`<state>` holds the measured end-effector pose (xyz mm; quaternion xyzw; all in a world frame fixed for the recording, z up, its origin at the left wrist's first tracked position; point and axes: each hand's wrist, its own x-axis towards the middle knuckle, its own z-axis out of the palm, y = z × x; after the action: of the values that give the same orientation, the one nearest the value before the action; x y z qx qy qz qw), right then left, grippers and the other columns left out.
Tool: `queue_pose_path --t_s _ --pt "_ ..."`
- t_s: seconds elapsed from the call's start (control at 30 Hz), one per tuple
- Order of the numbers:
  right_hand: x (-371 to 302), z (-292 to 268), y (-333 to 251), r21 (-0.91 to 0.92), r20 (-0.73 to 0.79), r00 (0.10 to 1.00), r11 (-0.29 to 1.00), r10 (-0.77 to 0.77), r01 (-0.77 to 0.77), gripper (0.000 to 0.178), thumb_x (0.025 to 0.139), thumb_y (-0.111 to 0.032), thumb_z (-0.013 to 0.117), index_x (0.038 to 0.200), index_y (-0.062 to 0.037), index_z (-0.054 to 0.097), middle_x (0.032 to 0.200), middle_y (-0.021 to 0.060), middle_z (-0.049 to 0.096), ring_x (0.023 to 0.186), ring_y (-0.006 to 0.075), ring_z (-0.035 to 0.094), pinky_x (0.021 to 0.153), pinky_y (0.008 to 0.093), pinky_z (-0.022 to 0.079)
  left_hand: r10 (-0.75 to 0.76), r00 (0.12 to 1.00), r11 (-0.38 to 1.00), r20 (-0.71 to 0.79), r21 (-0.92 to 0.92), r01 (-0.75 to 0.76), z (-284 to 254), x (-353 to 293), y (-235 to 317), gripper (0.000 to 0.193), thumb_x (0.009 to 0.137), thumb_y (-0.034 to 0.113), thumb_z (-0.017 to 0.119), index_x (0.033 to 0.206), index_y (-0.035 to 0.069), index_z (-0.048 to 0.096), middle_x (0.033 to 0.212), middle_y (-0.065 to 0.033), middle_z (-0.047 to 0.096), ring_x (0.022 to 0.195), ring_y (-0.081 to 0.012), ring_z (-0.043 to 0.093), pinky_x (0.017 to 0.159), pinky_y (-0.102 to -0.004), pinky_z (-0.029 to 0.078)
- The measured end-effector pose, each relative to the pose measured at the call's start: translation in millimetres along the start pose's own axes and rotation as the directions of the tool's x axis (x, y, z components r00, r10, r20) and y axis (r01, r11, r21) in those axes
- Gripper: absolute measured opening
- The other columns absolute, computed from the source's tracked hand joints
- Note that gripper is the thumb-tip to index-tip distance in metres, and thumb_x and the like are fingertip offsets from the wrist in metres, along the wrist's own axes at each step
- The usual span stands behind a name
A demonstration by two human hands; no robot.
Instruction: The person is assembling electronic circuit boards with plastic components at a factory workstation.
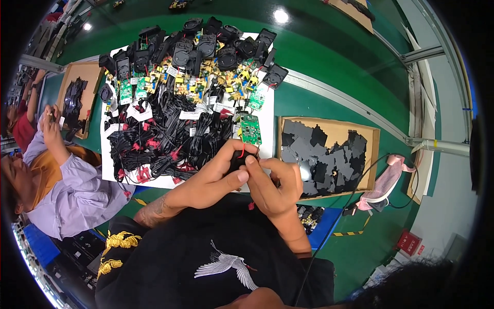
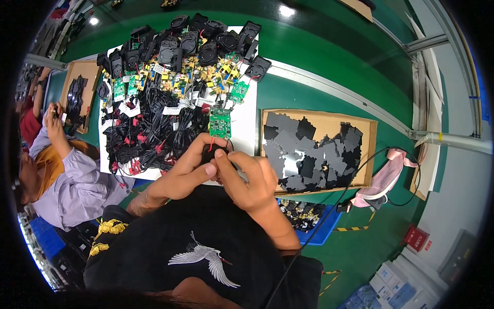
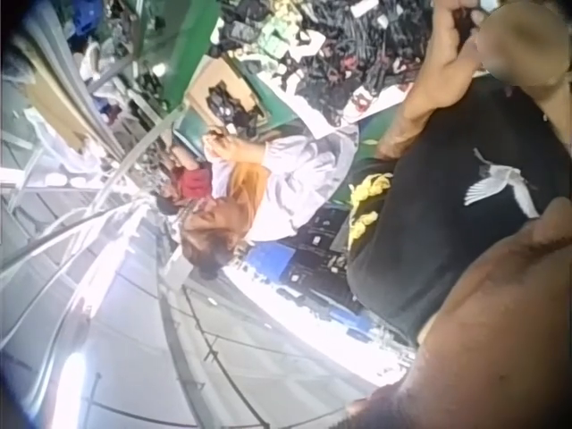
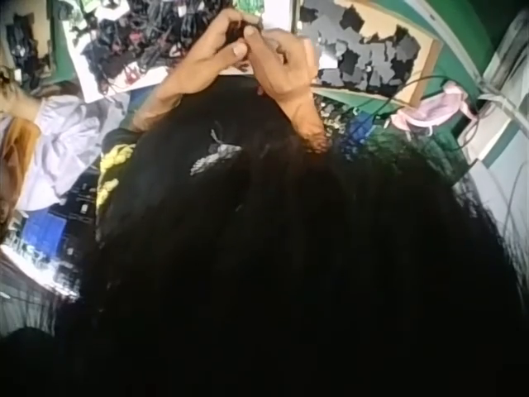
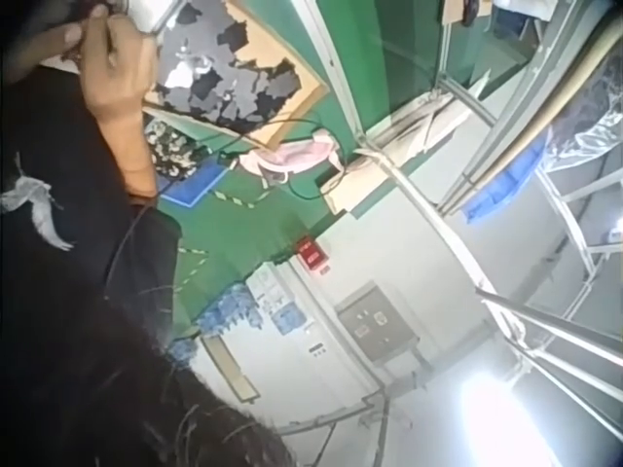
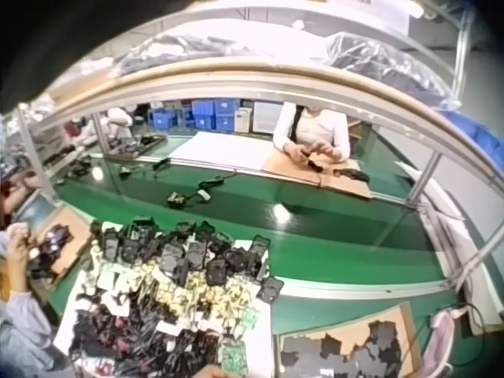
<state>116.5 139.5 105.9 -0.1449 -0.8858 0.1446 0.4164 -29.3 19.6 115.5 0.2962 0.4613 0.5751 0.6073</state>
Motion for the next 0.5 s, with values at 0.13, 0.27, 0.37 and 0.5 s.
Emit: queue_pose_path --t_s 0.13,0.27,0.37,0.5 --pt "-0.1 -1.3 -0.9 -0.073 0.010 0.997 0.994 -0.077 0.078 0.035 0.071 -0.006 0.086 0.105 -0.0111 0.082 0.101 -0.0004 0.066 0.066 0.0150 0.047 0.054 0.0279 0.039 0.022 0.997 0.995 -0.070 0.098 -0.016 1.4 -0.5 -1.1 0.036 0.111 0.022 0.048 0.142 0.005 0.039 0.130 -0.0057 0.052 0.102 -0.0089 0.057 0.082 -0.0247 0.051" --pt "5.5 -2.1 -5.3 -0.094 0.006 0.997 0.993 -0.073 0.073 0.033 0.071 -0.008 0.084 0.104 -0.0105 0.082 0.102 0.0002 0.069 0.067 0.0153 0.049 0.054 0.0272 0.039 0.048 0.993 0.998 -0.111 0.054 -0.042 2.5 0.2 0.1 0.033 0.112 0.023 0.048 0.139 0.004 0.043 0.117 -0.0042 0.058 0.090 -0.0064 0.056 0.072 -0.0216 0.047" --pt "12.4 -13.9 -0.6 0.139 0.113 0.991 0.987 0.068 -0.083 0.030 0.071 -0.007 0.084 0.101 -0.0098 0.082 0.102 0.0014 0.070 0.070 0.0150 0.052 0.057 0.0280 0.040 0.089 0.993 0.996 -0.080 0.025 -0.087 -1.7 -1.4 1.7 0.031 0.112 0.023 0.047 0.136 0.004 0.045 0.107 -0.0046 0.061 0.080 -0.0072 0.055 0.066 -0.0219 0.043" --pt "24.7 -25.4 25.8 0.413 0.206 0.964 0.878 0.167 -0.240 0.040 0.070 -0.005 0.082 0.110 -0.0039 0.078 0.115 0.0108 0.070 0.092 0.0252 0.060 0.081 0.0377 0.049 -0.034 0.998 0.998 0.060 -0.048 0.037 -4.1 -6.7 19.0 0.031 0.111 0.025 0.050 0.136 0.005 0.047 0.112 -0.0056 0.063 0.081 -0.0070 0.057 0.063 -0.0209 0.045"
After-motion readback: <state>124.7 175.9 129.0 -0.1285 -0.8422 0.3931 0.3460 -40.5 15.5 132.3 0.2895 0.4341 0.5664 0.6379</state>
